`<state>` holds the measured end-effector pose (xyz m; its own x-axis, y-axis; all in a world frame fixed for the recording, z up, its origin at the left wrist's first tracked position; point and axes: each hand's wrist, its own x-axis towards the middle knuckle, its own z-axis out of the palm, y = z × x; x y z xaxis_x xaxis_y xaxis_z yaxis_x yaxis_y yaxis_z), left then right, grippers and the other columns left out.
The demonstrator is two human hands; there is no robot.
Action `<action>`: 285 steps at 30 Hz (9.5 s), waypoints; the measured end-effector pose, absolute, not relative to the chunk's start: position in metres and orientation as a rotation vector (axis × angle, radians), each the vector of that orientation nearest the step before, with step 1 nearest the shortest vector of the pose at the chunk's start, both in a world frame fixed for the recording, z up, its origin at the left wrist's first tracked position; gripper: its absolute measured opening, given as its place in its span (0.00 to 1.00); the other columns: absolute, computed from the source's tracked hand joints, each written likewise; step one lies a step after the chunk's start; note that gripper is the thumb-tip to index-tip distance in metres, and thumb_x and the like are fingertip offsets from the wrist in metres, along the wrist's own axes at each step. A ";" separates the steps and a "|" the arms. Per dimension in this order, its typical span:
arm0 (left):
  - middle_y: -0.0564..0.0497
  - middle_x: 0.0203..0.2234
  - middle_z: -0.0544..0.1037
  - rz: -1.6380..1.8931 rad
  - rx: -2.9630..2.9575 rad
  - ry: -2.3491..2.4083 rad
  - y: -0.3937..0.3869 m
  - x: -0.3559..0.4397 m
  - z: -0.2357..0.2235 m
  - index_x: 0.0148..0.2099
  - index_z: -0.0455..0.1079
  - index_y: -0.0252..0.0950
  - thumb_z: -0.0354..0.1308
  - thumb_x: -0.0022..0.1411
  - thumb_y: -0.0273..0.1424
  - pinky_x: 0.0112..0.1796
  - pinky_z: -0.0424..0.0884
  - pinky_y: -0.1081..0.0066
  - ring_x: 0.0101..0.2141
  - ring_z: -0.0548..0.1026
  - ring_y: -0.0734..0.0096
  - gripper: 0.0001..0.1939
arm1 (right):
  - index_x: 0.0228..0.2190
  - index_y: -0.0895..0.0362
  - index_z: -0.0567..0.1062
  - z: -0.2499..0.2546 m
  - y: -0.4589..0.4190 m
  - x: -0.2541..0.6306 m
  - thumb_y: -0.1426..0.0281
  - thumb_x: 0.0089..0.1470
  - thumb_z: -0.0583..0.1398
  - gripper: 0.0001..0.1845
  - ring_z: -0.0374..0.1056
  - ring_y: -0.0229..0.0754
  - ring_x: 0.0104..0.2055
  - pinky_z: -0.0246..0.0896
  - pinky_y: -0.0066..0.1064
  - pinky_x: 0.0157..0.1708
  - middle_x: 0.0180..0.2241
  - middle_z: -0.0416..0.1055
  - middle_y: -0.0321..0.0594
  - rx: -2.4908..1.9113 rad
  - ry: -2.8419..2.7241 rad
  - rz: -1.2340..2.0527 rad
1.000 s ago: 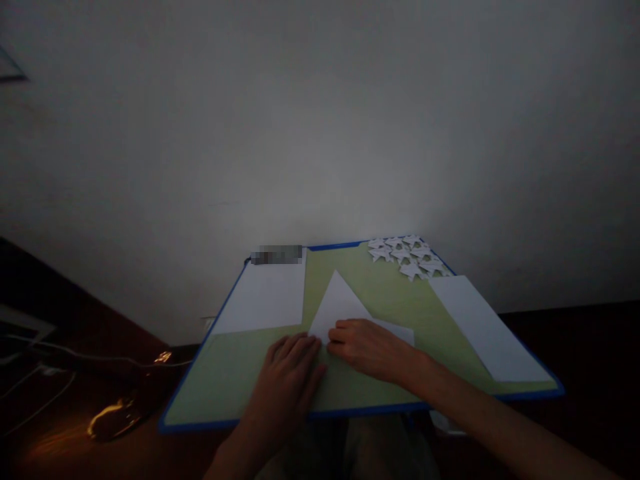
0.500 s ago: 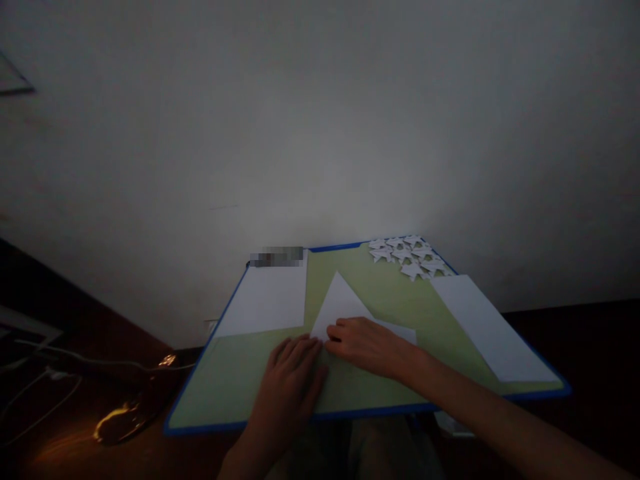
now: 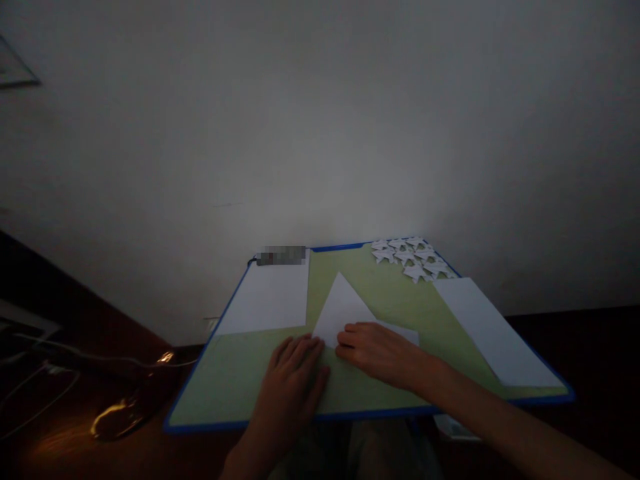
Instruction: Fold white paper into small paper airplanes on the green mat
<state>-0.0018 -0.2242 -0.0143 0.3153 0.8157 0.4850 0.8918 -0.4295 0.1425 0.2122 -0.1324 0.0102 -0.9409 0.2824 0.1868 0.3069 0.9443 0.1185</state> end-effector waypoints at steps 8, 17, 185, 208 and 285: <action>0.45 0.54 0.79 -0.752 -2.440 -1.646 -0.225 -0.002 -0.016 0.59 0.70 0.35 0.58 0.69 0.30 0.59 0.67 0.44 0.57 0.74 0.53 0.17 | 0.36 0.59 0.76 0.011 -0.134 0.221 0.78 0.63 0.62 0.04 0.70 0.44 0.39 0.64 0.35 0.38 0.36 0.75 0.39 -0.538 -2.953 -0.136; 0.44 0.55 0.79 -0.717 -2.443 -1.651 -0.225 -0.002 -0.015 0.60 0.70 0.35 0.56 0.69 0.29 0.59 0.67 0.44 0.57 0.74 0.52 0.18 | 0.37 0.58 0.76 0.005 -0.139 0.235 0.79 0.62 0.61 0.05 0.69 0.46 0.38 0.63 0.36 0.36 0.33 0.74 0.40 -0.467 -2.917 -0.294; 0.46 0.38 0.76 -0.098 -2.842 -0.864 -0.204 -0.045 0.030 0.44 0.70 0.37 0.61 0.66 0.30 0.44 0.68 0.62 0.42 0.71 0.59 0.04 | 0.58 0.46 0.75 -0.034 -0.181 0.333 0.75 0.64 0.58 0.24 0.71 0.50 0.51 0.72 0.46 0.48 0.50 0.75 0.45 -1.029 -2.385 -0.094; 0.45 0.40 0.79 -0.450 -2.564 -0.763 -0.186 -0.022 0.027 0.49 0.68 0.33 0.53 0.71 0.22 0.45 0.71 0.59 0.40 0.75 0.60 0.07 | 0.61 0.50 0.71 -0.004 -0.176 0.331 0.65 0.63 0.63 0.26 0.72 0.50 0.57 0.69 0.48 0.54 0.56 0.76 0.45 -0.962 -2.310 -0.112; 0.44 0.46 0.77 -0.361 -2.598 -1.360 -0.139 -0.015 0.009 0.56 0.75 0.38 0.54 0.70 0.26 0.44 0.73 0.58 0.46 0.71 0.56 0.16 | 0.47 0.55 0.81 0.014 -0.083 0.263 0.78 0.66 0.52 0.19 0.71 0.46 0.46 0.62 0.37 0.48 0.43 0.77 0.44 -0.699 -2.845 0.019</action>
